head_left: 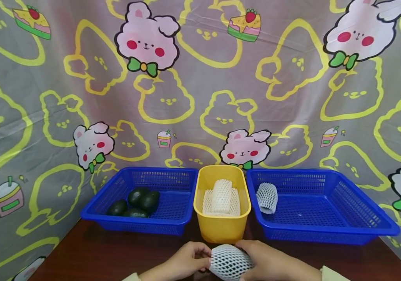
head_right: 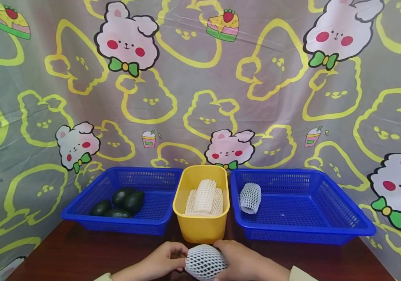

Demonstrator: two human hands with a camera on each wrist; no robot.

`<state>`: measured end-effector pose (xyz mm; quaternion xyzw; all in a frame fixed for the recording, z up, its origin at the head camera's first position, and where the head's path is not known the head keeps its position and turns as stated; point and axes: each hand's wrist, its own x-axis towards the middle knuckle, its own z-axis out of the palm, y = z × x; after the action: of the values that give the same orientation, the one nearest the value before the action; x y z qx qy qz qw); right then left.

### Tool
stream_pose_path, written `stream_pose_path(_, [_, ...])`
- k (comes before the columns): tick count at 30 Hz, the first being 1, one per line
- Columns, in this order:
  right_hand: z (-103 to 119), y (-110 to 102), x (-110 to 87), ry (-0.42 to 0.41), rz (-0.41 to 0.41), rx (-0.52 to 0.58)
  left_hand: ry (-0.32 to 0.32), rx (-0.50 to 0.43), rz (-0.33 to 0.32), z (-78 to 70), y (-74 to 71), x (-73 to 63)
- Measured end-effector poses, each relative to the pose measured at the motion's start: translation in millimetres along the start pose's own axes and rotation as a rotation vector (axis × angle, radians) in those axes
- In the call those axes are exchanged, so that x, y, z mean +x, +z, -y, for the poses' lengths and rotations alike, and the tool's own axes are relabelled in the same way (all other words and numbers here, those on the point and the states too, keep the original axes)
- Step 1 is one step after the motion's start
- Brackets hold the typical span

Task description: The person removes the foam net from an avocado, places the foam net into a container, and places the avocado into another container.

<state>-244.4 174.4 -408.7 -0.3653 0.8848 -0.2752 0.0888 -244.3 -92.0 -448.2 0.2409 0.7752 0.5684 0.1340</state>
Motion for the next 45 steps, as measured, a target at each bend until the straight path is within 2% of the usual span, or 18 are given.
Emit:
stream_pose_path(6, [-3.6, 0.3, -0.8, -0.016, 0.026, 0.049, 0.002, 0.013, 0.001, -2.7, -0.6, -2.0])
stream_pose_path(14, [-1.0, 0.7, -0.4, -0.034, 0.008, 0.000, 0.067, 0.130, -0.035, -6.3, -4.4, -1.5])
stream_pose_path(21, [-3.4, 2.5, 1.1, -0.043, 0.002, 0.008, 0.128, 0.076, -0.052, -12.7, -6.1, 4.5])
stream_pose_path(27, [-5.1, 4.0, 1.9, -0.075, -0.007, 0.020, 0.127, -0.013, 0.001, -16.2, -2.1, 8.4])
stream_pose_path(33, [-3.1, 4.8, 2.6, -0.079, -0.011, 0.030, 0.076, -0.112, 0.081, -11.9, 3.1, 11.2])
stream_pose_path(36, [-2.4, 4.7, 3.1, -0.076, -0.012, 0.041, 0.085, -0.141, 0.121, -8.7, 6.0, 12.4])
stream_pose_path(40, [-3.4, 5.0, 3.4, -0.077, -0.014, 0.036, 0.107, -0.126, 0.144, -6.4, 9.1, 14.2])
stream_pose_path(45, [-5.6, 5.3, 3.7, -0.091, -0.018, 0.028, 0.104, -0.074, 0.128, -7.1, 11.4, 15.1])
